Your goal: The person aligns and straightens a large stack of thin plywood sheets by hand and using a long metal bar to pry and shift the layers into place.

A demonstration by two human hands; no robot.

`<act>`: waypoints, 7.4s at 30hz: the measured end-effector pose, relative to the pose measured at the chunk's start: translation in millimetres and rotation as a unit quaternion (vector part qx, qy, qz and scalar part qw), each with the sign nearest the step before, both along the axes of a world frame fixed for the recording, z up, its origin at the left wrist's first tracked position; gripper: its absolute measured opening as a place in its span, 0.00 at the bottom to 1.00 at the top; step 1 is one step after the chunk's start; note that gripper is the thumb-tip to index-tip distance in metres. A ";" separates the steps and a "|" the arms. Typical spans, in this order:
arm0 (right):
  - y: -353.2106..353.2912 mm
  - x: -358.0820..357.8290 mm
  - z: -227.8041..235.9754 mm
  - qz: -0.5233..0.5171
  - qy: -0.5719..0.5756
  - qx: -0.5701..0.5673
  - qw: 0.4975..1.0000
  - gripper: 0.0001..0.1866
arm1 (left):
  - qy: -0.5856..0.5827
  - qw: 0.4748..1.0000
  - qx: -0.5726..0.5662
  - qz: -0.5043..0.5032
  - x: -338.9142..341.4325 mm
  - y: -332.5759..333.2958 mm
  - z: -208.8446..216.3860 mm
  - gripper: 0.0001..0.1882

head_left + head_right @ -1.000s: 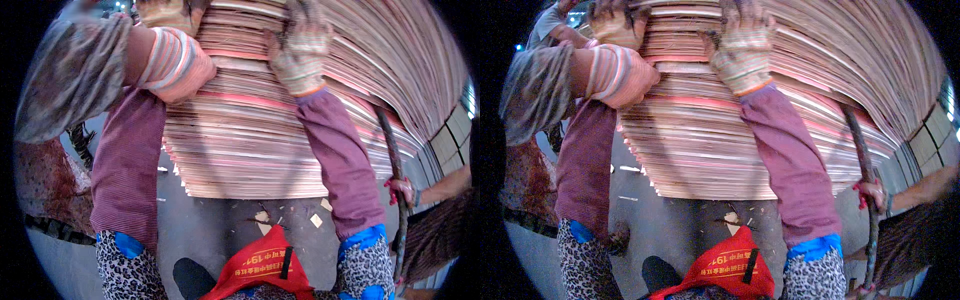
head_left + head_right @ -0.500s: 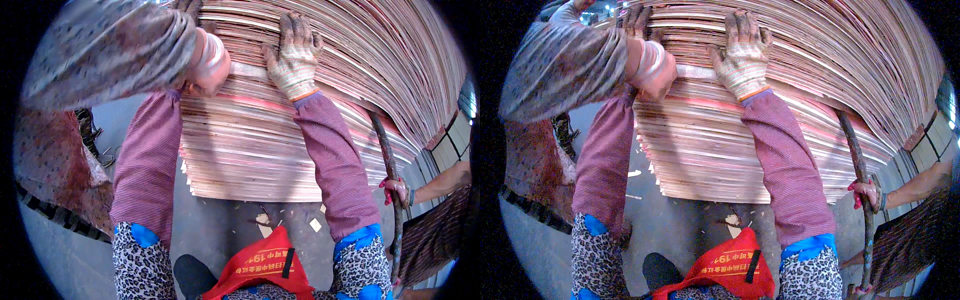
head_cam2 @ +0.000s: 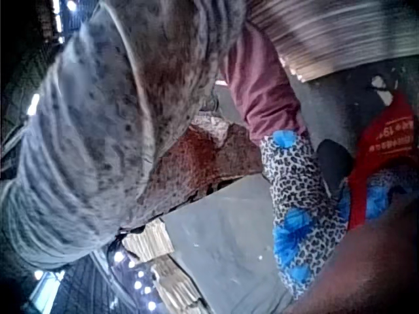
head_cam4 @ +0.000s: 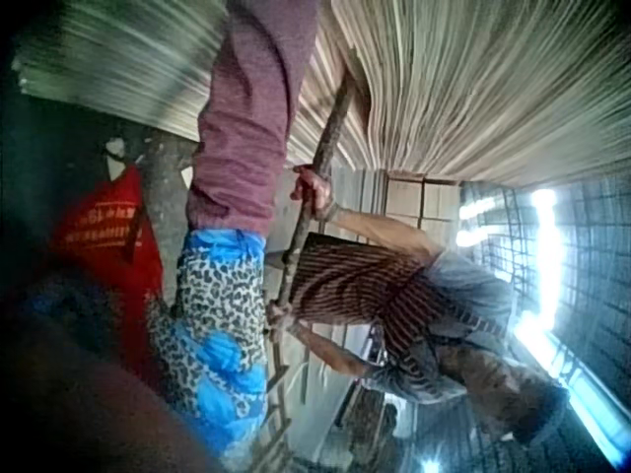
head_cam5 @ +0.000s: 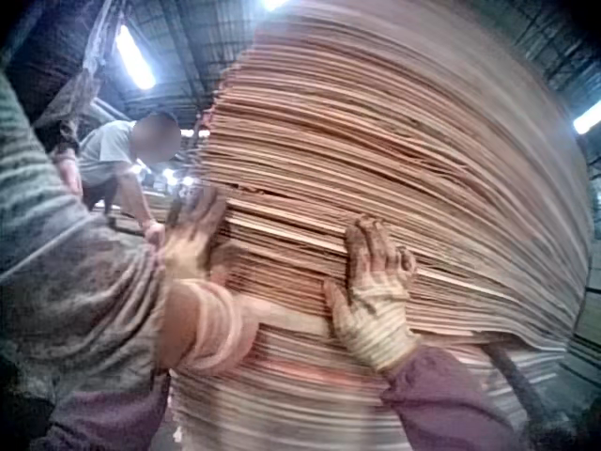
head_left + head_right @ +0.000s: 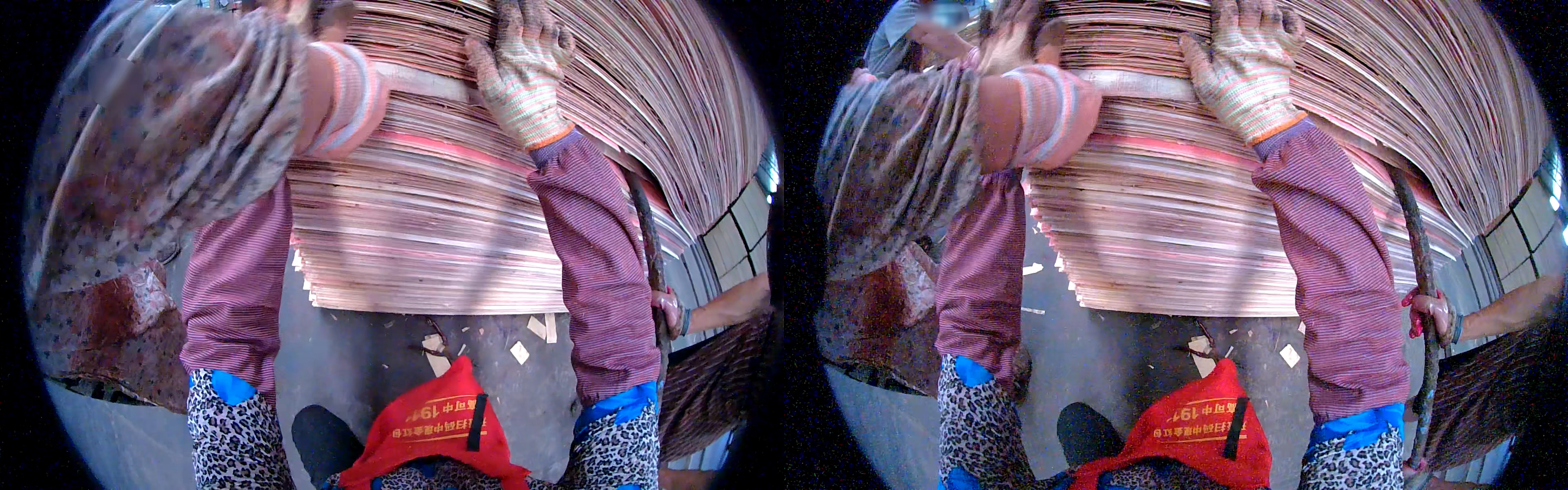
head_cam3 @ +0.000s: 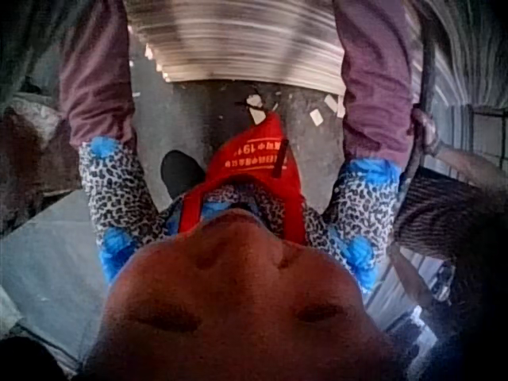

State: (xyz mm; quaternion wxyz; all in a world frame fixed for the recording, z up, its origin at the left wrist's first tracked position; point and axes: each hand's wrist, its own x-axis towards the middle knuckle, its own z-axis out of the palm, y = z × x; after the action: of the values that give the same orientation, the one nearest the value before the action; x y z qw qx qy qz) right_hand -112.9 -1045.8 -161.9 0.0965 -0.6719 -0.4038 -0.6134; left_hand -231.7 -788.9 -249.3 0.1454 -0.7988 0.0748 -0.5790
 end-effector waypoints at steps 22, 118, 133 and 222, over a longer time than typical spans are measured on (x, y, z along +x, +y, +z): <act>-23.2 20.5 16.8 0.184 0.044 -0.028 0.981 0.29 | -0.006 1.000 -0.030 -0.003 29.4 -85.2 12.8 0.21; -110.7 24.3 -70.1 -0.128 0.031 -0.095 0.987 0.21 | -0.075 0.993 -0.093 -0.018 0.8 -21.8 0.9 0.25; 32.1 2.7 -26.2 0.212 -0.081 -0.164 0.960 0.10 | 0.037 0.982 -0.014 0.183 -12.6 -22.7 33.4 0.13; 95.6 -46.1 -56.6 0.108 -0.066 -0.010 0.992 0.14 | -0.084 0.987 -0.106 -0.084 -12.5 10.0 16.5 0.19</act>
State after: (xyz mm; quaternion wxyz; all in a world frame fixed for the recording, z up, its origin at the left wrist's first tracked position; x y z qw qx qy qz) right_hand -159.0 -950.2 -218.5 0.1290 -0.5832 -0.4857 -0.6383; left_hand -244.2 -779.0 -232.8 0.0165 -0.7489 0.0676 -0.6591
